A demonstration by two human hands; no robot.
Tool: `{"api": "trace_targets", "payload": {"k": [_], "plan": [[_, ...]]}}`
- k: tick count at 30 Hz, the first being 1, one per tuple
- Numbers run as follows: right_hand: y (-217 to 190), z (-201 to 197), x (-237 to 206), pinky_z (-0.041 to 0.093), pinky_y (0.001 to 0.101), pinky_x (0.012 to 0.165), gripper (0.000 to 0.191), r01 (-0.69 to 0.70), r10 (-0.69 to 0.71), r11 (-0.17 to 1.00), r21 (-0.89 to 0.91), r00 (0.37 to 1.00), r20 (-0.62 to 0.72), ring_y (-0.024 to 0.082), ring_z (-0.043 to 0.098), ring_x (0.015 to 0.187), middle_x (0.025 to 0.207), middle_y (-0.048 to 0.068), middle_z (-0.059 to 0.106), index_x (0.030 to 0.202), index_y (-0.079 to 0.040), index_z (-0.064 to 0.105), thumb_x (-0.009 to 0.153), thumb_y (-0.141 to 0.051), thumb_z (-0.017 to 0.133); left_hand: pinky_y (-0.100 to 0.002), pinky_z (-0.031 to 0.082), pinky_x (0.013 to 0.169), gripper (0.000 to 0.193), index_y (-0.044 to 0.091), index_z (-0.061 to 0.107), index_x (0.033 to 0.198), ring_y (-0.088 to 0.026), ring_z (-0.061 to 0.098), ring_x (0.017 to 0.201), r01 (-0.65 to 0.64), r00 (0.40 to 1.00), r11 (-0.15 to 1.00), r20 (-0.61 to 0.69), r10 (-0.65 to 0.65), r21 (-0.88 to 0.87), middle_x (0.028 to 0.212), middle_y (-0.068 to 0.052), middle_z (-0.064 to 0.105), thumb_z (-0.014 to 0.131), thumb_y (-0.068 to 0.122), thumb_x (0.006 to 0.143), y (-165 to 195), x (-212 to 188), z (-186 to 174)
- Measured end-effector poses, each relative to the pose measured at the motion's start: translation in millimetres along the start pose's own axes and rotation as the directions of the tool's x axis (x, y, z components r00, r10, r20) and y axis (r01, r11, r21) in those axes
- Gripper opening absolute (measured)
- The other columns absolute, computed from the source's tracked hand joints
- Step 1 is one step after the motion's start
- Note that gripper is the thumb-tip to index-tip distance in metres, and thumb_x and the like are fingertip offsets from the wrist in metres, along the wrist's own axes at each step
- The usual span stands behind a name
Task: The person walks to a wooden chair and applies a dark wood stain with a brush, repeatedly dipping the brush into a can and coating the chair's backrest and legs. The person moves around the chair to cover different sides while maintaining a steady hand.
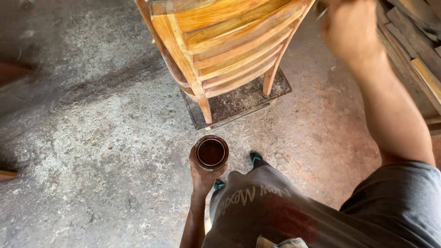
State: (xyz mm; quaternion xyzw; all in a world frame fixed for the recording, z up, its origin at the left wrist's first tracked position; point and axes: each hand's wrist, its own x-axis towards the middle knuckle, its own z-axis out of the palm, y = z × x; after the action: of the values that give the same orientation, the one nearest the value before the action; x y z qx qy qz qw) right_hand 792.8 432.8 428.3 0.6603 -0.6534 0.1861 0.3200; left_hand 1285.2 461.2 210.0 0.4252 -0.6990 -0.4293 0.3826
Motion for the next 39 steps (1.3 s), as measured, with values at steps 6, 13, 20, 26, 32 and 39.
{"api": "trace_targets", "payload": {"k": [6,13,20,26,32,39], "plan": [[-29.8,13.3,6.1,0.061,0.0329,0.075,0.017,0.079,-0.095,0.934,-0.348,0.995,-0.029,0.024,0.072,0.09,0.103,0.013,0.071,0.116,-0.006,0.072,0.104,0.003,0.064,-0.044,0.055,0.102,0.115,-0.001,0.025,0.149,-0.032,0.062,0.124,-0.005,1.0,1.0,0.021,0.005,0.016,0.135,-0.022,0.057,0.097,0.013,0.06,4.7,2.6,-2.9],[-31.1,20.6,-6.3,0.058,0.0409,0.079,0.023,0.03,-0.065,0.964,-0.263,0.99,-0.127,0.029,0.068,0.093,0.104,0.015,0.067,0.113,-0.004,0.067,0.093,0.006,0.062,-0.043,0.055,0.103,0.122,-0.003,0.02,0.15,-0.032,0.06,0.126,-0.015,1.0,0.999,0.017,0.015,0.031,0.136,-0.021,0.054,0.099,0.013,0.057,-2.6,-1.2,-4.6],[-23.1,-1.1,-0.7,0.055,0.0458,0.074,0.012,-0.162,0.163,0.987,0.022,0.984,-0.066,0.033,0.067,0.084,0.096,0.016,0.069,0.106,-0.001,0.067,0.095,0.003,0.07,-0.045,0.055,0.103,0.118,0.0,0.027,0.149,-0.032,0.063,0.126,0.003,1.0,1.0,0.014,-0.003,0.005,0.135,-0.02,0.058,0.098,0.014,0.057,-10.0,-1.5,-5.6],[-86.5,-17.5,17.4,0.056,0.0277,0.056,0.019,0.044,0.027,0.951,0.306,0.974,-0.226,0.029,0.072,0.086,0.11,0.023,0.071,0.111,0.007,0.068,0.095,0.017,0.065,-0.044,0.053,0.103,0.121,0.002,0.026,0.149,-0.031,0.06,0.126,0.05,0.999,0.997,-0.013,-0.049,0.055,0.135,-0.02,0.057,0.1,0.017,0.054,-6.0,-0.5,-7.8],[-173.9,-33.8,-7.1,0.06,0.0286,0.064,0.017,-0.085,0.178,0.601,0.795,0.984,-0.03,0.021,0.074,0.083,0.108,0.015,0.075,0.12,0.002,0.069,0.106,-0.006,0.073,-0.043,0.052,0.106,0.121,0.0,0.027,0.149,-0.031,0.06,0.128,0.082,0.997,0.995,0.009,-0.083,0.062,0.137,-0.018,0.057,0.1,0.022,0.055,0.8,4.6,-9.2],[-222.2,-52.6,-32.0,0.058,0.0292,0.076,0.02,-0.271,0.117,0.427,0.863,0.963,0.244,0.018,0.072,0.086,0.101,0.01,0.075,0.111,0.001,0.071,0.104,-0.016,0.077,-0.045,0.047,0.113,0.12,-0.003,0.028,0.151,-0.035,0.053,0.137,-0.01,0.999,0.998,-0.046,0.012,0.058,0.147,-0.024,0.049,0.1,0.023,0.059,-2.4,14.0,-6.6]]}}
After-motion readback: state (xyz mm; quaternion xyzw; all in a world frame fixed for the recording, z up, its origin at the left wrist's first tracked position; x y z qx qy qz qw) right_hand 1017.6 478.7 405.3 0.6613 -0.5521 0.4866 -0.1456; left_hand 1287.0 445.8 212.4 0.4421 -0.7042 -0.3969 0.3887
